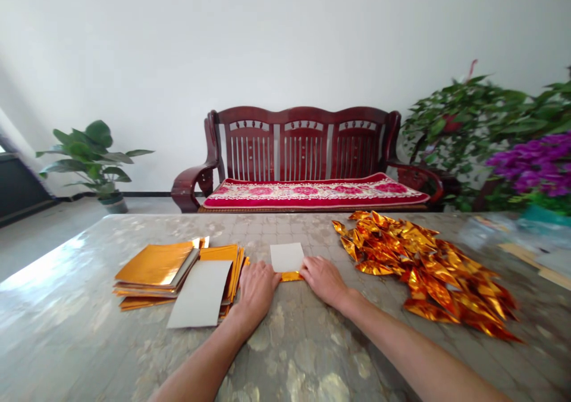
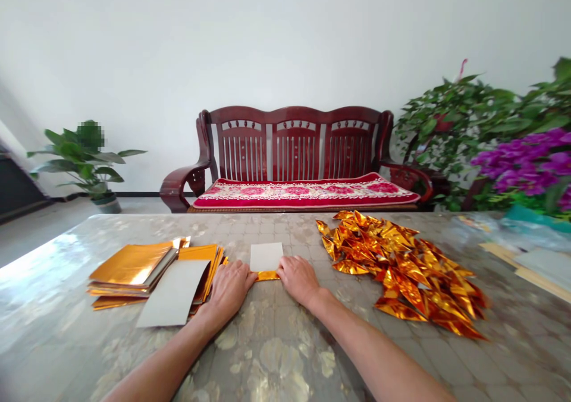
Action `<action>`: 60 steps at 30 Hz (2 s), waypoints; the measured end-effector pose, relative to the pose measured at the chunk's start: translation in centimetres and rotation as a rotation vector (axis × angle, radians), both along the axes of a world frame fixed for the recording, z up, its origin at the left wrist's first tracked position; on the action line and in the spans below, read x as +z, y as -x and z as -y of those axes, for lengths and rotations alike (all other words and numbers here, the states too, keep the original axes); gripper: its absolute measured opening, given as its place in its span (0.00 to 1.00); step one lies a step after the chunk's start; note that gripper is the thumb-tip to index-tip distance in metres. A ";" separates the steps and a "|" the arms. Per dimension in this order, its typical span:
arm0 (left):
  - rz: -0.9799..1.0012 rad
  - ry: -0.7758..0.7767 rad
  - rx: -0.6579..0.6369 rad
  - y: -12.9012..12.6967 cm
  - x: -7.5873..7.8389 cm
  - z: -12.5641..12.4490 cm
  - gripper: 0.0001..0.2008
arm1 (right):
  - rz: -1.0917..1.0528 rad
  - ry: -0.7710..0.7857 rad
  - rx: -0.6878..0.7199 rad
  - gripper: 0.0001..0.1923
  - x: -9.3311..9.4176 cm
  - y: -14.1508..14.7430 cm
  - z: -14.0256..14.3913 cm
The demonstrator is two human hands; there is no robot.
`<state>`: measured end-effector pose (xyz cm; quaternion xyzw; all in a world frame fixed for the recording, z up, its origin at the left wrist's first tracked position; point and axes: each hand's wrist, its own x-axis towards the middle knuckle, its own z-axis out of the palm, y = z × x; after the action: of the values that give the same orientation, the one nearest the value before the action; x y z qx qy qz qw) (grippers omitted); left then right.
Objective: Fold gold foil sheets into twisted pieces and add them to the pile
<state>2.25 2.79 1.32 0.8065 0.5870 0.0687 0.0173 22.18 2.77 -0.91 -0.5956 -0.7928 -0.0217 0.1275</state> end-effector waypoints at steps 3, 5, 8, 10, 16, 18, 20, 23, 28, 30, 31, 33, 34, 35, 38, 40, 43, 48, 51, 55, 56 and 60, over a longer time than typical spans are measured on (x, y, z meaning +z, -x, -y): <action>0.007 -0.005 0.004 0.1 0.1 0.1 0.17 | 0.004 0.010 -0.009 0.07 0.2 0.1 0.0; 0.008 -0.003 0.004 0.1 0.1 0.1 0.17 | 0.006 0.006 -0.025 0.06 0.2 0.3 0.2; 0.008 0.009 0.004 0.0 0.2 0.0 0.17 | 0.006 -0.008 -0.048 0.06 0.0 0.5 0.4; 0.010 0.015 0.006 0.0 0.2 0.0 0.17 | 0.004 -0.016 -0.054 0.06 -0.2 0.6 0.5; 0.008 0.006 -0.003 0.0 -0.1 -0.2 0.18 | 0.005 -0.027 -0.050 0.07 -0.2 0.4 0.3; 0.011 0.002 0.000 0.0 -0.3 -0.3 0.17 | 0.007 -0.032 -0.049 0.06 -0.2 0.4 0.4; 0.023 0.003 0.004 0.0 -0.5 -0.3 0.17 | 0.008 -0.037 -0.050 0.06 -0.1 0.4 0.5; 0.040 0.001 0.004 0.1 -0.7 -0.3 0.15 | 0.008 -0.043 -0.058 0.05 0.0 0.5 0.6; 0.149 -0.104 -0.052 0.3 -0.9 -0.1 0.12 | -0.037 -0.062 -0.084 0.04 0.1 0.6 0.8; 0.198 -0.102 -0.183 0.4 -1.0 -0.1 0.13 | -0.057 -0.081 -0.103 0.04 0.2 0.6 0.9; 0.207 -0.083 -0.261 0.5 -1.0 0.0 0.12 | -0.060 -0.091 -0.113 0.04 0.2 0.7 0.9; 0.188 -0.048 -0.382 0.5 -1.0 0.1 0.12 | -0.056 -0.102 -0.125 0.04 0.2 0.8 0.9; 0.158 -0.039 -0.414 0.4 -1.0 0.2 0.11 | -0.053 -0.096 -0.125 0.04 0.2 0.8 0.9; 0.119 -0.038 -0.428 0.4 -1.0 0.4 0.11 | -0.051 -0.085 -0.123 0.04 0.2 0.9 0.9; -0.005 -0.056 -0.430 0.0 -1.0 1.0 0.09 | -0.053 -0.043 -0.120 0.04 0.3 1.0 0.9; -0.062 -0.067 -0.423 -0.3 -1.0 1.5 0.09 | -0.054 -0.031 -0.132 0.05 0.3 1.1 0.9; -0.096 -0.069 -0.404 -0.8 -1.0 2.2 0.10 | -0.054 -0.028 -0.157 0.05 0.6 1.5 1.3; -0.118 -0.064 -0.390 -1.2 -0.7 2.8 0.13 | -0.043 -0.021 -0.237 0.07 1.2 2.7 2.2; -0.130 -0.067 -0.379 -1.3 -0.6 3.0 0.12 | -0.047 -0.001 -0.260 0.10 1.4 3.2 2.4; -0.148 -0.081 -0.360 -1.5 -0.5 3.2 0.10 | -0.063 0.029 -0.282 0.09 1.6 3.3 2.4; -0.159 -0.083 -0.355 -1.6 -0.5 3.2 0.10 | -0.065 0.034 -0.289 0.08 1.6 3.3 2.4; -0.220 -0.078 -0.323 -1.8 -0.3 3.3 0.11 | -0.085 0.045 -0.294 0.05 1.6 2.9 2.3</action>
<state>4.09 -0.50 1.02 0.8930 0.4450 -0.0010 -0.0675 19.24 0.50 0.68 -0.7082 -0.6913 0.0029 0.1431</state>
